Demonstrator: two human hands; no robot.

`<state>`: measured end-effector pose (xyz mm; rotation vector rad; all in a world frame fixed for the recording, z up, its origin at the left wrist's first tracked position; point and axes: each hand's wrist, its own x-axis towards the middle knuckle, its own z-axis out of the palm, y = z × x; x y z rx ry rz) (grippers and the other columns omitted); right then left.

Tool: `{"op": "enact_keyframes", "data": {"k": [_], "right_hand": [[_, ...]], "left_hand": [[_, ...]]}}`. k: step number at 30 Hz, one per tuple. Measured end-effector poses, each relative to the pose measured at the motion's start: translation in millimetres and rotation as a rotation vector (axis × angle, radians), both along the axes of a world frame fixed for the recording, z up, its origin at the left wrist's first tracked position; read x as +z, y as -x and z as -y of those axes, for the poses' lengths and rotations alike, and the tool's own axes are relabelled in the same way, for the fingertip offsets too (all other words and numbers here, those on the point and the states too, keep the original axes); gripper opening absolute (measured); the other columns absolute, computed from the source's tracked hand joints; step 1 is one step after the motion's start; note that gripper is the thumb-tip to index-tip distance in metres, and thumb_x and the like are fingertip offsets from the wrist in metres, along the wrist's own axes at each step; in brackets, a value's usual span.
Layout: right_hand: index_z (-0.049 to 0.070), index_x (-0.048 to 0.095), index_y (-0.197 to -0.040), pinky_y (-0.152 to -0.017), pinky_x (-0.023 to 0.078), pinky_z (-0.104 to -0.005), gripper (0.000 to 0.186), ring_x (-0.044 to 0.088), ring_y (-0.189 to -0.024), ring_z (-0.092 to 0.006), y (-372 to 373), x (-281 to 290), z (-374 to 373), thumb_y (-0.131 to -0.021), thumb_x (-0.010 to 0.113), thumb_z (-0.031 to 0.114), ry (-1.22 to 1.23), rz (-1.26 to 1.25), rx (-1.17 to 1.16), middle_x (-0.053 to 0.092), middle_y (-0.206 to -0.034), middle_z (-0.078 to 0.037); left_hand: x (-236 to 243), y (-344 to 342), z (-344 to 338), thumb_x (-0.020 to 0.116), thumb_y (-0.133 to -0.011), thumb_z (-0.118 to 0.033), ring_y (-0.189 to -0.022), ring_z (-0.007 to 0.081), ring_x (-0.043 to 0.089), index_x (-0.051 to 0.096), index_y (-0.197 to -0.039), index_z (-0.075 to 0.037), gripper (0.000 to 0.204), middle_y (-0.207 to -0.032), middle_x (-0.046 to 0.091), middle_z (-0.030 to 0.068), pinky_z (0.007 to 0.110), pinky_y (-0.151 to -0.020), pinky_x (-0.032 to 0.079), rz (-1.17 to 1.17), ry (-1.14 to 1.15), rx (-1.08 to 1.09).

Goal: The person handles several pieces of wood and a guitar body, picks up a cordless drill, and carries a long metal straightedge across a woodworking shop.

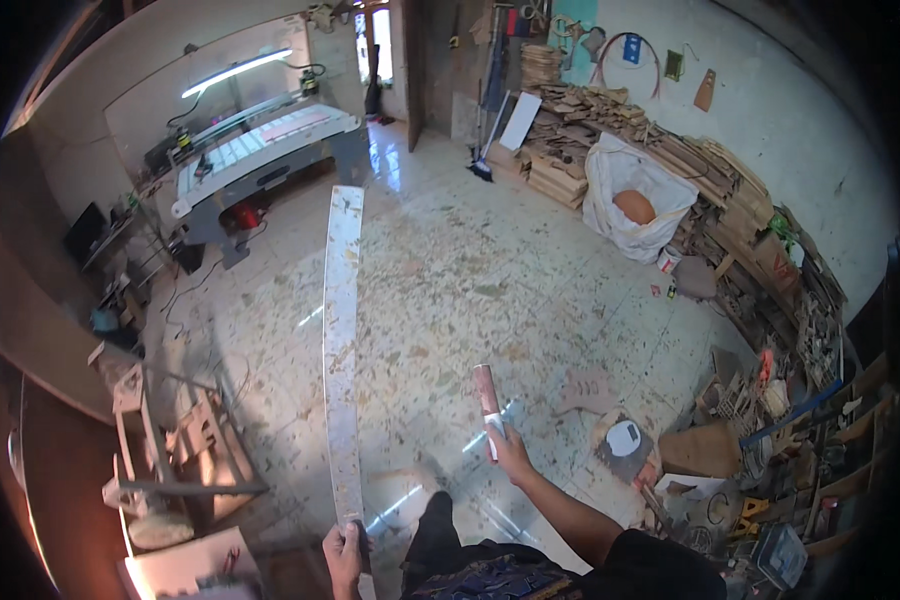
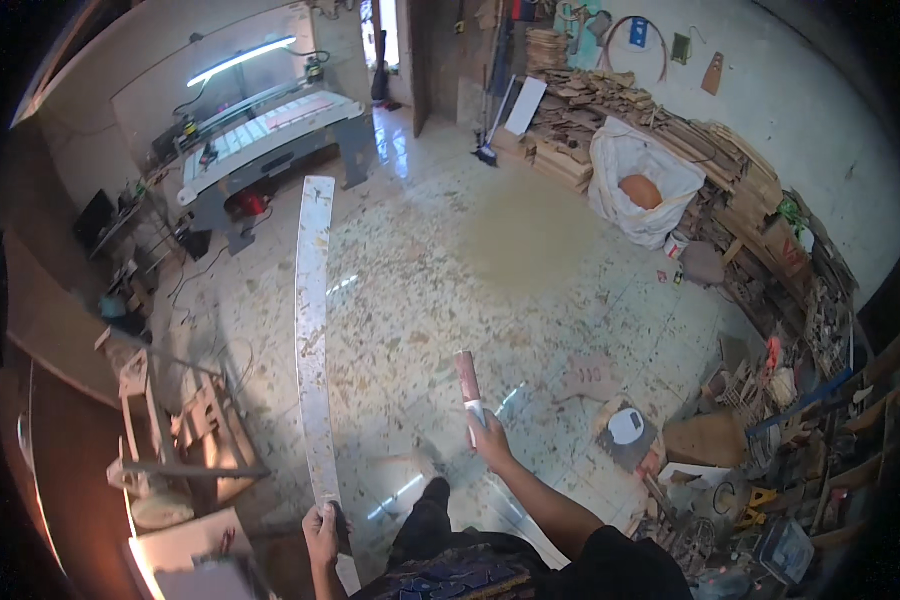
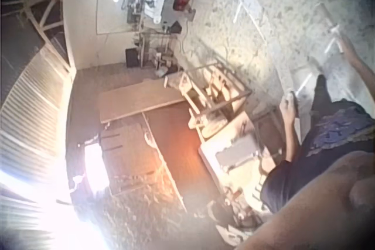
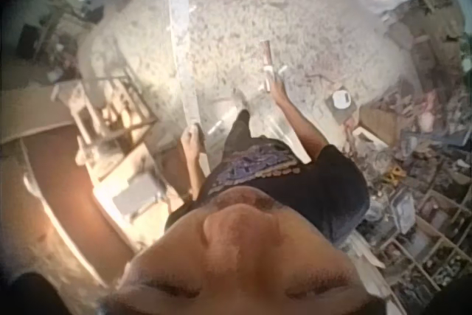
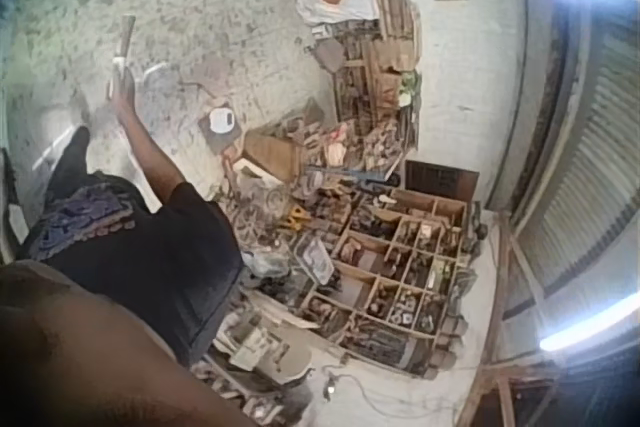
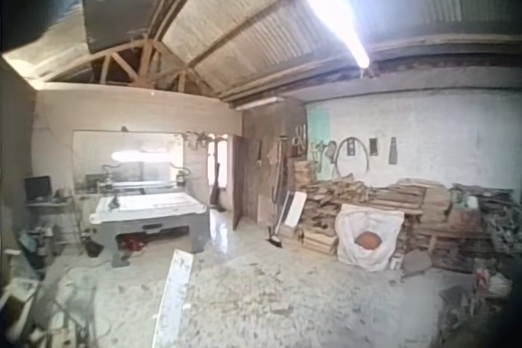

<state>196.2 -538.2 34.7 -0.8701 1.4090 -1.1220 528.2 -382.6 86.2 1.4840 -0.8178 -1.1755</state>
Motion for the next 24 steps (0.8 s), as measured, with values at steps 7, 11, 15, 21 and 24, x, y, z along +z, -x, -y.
{"op": "enact_keyframes", "data": {"k": [7, 11, 15, 21, 24], "right_hand": [[0.003, 0.064, -0.089, -0.058, 0.05, -0.0361, 0.041, 0.064, -0.061, -0.018, 115, -80, 102, -0.087, 0.062, 0.044, -0.221, -0.544, -0.03, 0.065, -0.069, -0.01], [0.003, 0.063, -0.103, -0.07, 0.054, -0.0425, 0.039, 0.067, -0.082, -0.032, 236, -241, 40, -0.082, 0.065, 0.036, -0.587, -0.977, 0.018, 0.067, -0.097, -0.02], [0.003, 0.061, -0.111, -0.077, 0.053, -0.043, 0.041, 0.065, -0.096, -0.0351, 244, -229, 39, -0.08, 0.065, 0.029, -1.04, -0.79, 0.006, 0.064, -0.109, -0.022], [0.002, 0.061, -0.111, -0.077, 0.053, -0.0432, 0.041, 0.066, -0.093, -0.0349, 269, -205, 245, -0.08, 0.066, 0.029, -1.107, -0.689, -0.019, 0.066, -0.104, -0.021], [0.002, 0.061, -0.112, -0.076, 0.052, -0.0434, 0.041, 0.066, -0.091, -0.0348, 290, -215, 405, -0.081, 0.067, 0.029, -0.979, -0.687, 0.004, 0.067, -0.101, -0.02]], "left_hand": [[5, 10, 260, 0.058, -0.096, -0.027, -0.046, 0.0138, 0.056, 0.058, -0.077, 0.001, 0.034, -0.058, 0.058, 0.0077, 0.028, -0.045, 0.047, 0.112, 0.068, -0.047], [32, 27, 420, 0.057, -0.096, -0.028, -0.044, 0.0129, 0.054, 0.058, -0.078, 0.001, 0.035, -0.056, 0.055, 0.0058, 0.029, -0.045, 0.048, 0.082, 0.113, -0.061], [26, 41, 560, 0.056, -0.096, -0.03, -0.042, 0.0112, 0.051, 0.056, -0.079, -0.001, 0.034, -0.053, 0.051, 0.003, 0.027, -0.042, 0.047, 0.155, 0.142, -0.093], [23, 92, 736, 0.058, -0.095, -0.032, -0.039, 0.0099, 0.047, 0.054, -0.074, -0.002, 0.037, -0.051, 0.048, 0.0014, 0.025, -0.036, 0.042, 0.206, 0.128, -0.033], [28, 112, 811, 0.058, -0.094, -0.032, -0.039, 0.0094, 0.046, 0.053, -0.07, -0.003, 0.039, -0.051, 0.048, 0.0013, 0.025, -0.036, 0.04, 0.273, 0.124, 0.031]]}}
